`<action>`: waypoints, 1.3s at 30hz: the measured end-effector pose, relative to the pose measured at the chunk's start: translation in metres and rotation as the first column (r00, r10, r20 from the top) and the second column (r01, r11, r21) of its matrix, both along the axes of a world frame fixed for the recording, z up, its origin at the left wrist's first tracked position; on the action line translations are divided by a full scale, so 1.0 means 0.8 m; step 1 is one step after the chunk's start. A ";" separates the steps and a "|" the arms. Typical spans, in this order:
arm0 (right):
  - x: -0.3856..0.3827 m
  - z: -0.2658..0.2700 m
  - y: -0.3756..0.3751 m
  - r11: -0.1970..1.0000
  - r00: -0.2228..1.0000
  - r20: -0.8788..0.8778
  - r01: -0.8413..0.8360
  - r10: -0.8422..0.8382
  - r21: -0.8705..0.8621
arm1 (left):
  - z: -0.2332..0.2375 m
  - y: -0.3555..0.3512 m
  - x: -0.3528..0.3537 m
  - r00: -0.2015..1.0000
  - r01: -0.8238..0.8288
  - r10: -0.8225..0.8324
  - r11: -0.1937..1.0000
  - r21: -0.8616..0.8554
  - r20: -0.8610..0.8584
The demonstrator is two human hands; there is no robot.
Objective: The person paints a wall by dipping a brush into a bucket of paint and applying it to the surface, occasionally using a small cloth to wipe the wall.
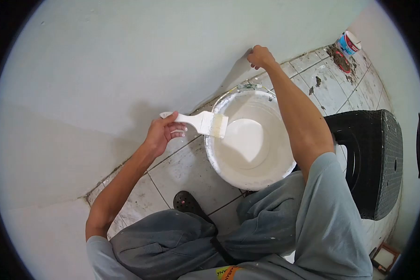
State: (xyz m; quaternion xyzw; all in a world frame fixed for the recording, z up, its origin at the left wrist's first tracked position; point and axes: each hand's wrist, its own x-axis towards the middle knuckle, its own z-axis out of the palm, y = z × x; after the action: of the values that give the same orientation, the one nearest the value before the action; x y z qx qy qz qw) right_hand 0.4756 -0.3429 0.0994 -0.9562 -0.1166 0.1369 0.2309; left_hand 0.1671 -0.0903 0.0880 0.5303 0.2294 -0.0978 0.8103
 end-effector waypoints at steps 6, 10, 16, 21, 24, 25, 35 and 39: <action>-0.006 0.004 0.011 0.997 0.998 -0.063 -0.001 -0.004 -0.081 | -0.031 -0.001 -0.007 0.999 -0.012 0.011 1.000 -0.026 -0.032; -0.003 0.004 0.002 0.993 0.983 -0.182 0.007 -0.029 -0.120 | -0.032 -0.008 -0.003 0.999 -0.026 0.025 0.998 -0.049 -0.035; 0.010 -0.015 -0.026 0.992 0.957 -0.289 -0.032 -0.004 -0.119 | -0.032 -0.016 0.001 1.000 0.003 -0.003 0.998 -0.068 0.004; 0.011 -0.020 -0.042 0.992 0.932 -0.362 -0.070 0.028 -0.105 | -0.022 -0.008 0.012 0.998 0.009 -0.004 0.998 -0.067 0.069; -0.023 0.020 -0.042 0.986 0.914 -0.406 -0.081 0.017 -0.142 | -0.019 -0.006 0.022 0.997 0.022 -0.017 0.997 -0.072 0.079; -0.026 0.023 -0.043 0.987 0.916 -0.401 -0.082 0.021 -0.135 | -0.021 -0.007 0.023 0.997 0.033 -0.029 0.998 -0.052 0.075; -0.024 0.023 -0.057 0.995 0.960 -0.278 -0.025 -0.002 -0.096 | -0.024 -0.009 0.027 0.999 0.031 -0.031 0.999 -0.016 0.021; -0.021 0.014 -0.056 0.996 0.922 -0.388 -0.042 0.009 -0.077 | -0.027 -0.007 0.031 0.996 0.043 -0.042 0.999 -0.017 0.085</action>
State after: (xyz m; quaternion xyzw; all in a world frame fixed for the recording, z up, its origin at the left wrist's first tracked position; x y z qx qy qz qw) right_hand 0.4592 -0.3874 0.1108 -0.9175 -0.0752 0.3309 0.2072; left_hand 0.1916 -0.0961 0.0662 0.5311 0.1826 -0.0945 0.8220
